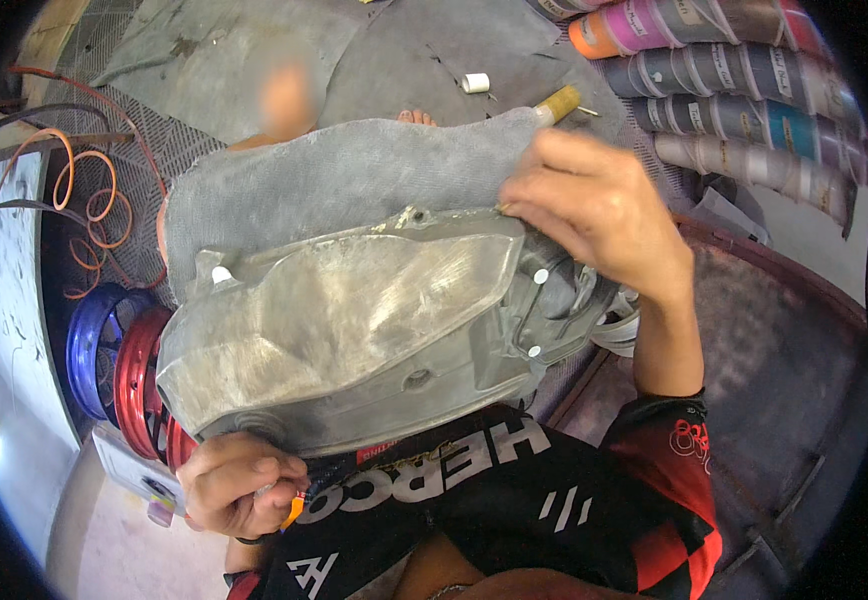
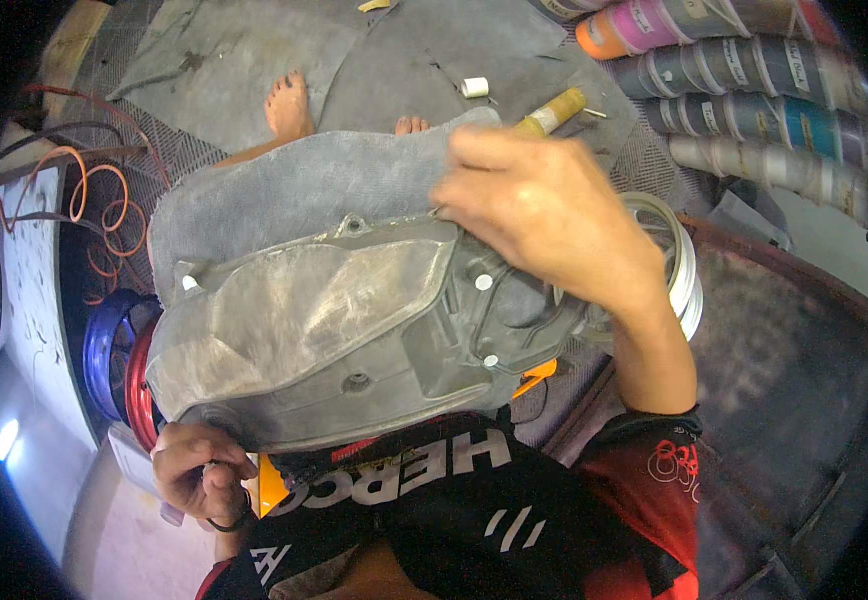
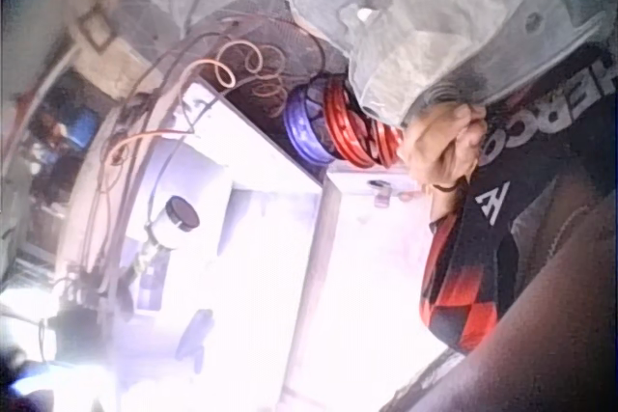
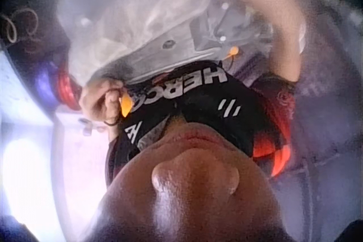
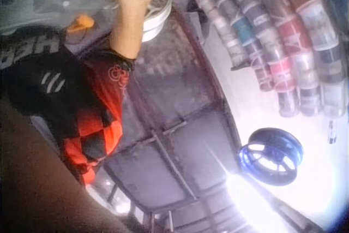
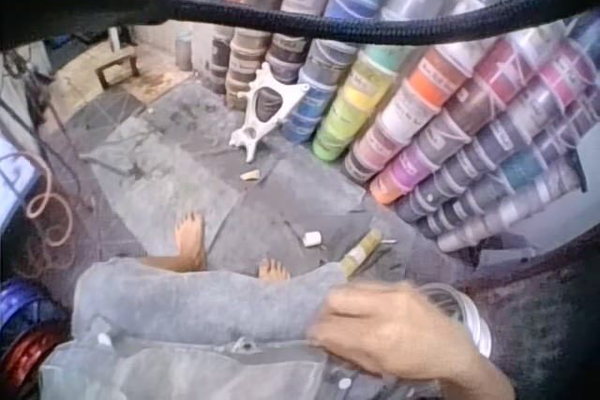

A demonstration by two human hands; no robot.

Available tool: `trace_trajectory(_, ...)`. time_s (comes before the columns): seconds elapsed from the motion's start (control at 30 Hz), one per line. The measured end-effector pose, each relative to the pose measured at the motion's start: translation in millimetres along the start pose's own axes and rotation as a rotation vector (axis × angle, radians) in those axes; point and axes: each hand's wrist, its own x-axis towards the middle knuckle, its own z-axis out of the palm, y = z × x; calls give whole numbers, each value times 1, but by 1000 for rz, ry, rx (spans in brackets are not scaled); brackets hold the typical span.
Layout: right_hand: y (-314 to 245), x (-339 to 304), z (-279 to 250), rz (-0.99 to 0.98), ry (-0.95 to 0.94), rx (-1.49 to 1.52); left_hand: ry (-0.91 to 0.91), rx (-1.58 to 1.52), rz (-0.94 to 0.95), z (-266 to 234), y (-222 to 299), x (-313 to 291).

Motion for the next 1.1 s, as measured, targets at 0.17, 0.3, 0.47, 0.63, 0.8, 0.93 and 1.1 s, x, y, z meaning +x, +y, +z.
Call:
trace_trajectory(0.17,3,0,3,-17,-38,-35,-13,-5,10,-2,0,0)
trace_trajectory(0.3,-2,3,-10,39,41,-38,26,-33,-20,-2,0,-7)
trace_trajectory(0.47,4,3,-3,-19,17,54,2,-21,11,-1,-3,1)
trace_trajectory(0.63,-1,2,7,19,-79,39,-1,-16,23,-2,-2,-2)
trace_trajectory(0.8,2,-2,7,-23,-79,84,8,48,-3,1,4,3)
trace_trajectory(0.93,-5,-10,-32,43,331,111,-11,73,-108,2,14,7)
trace_trajectory(1.1,-11,-56,-10,193,791,432,-312,272,-181,12,41,83)
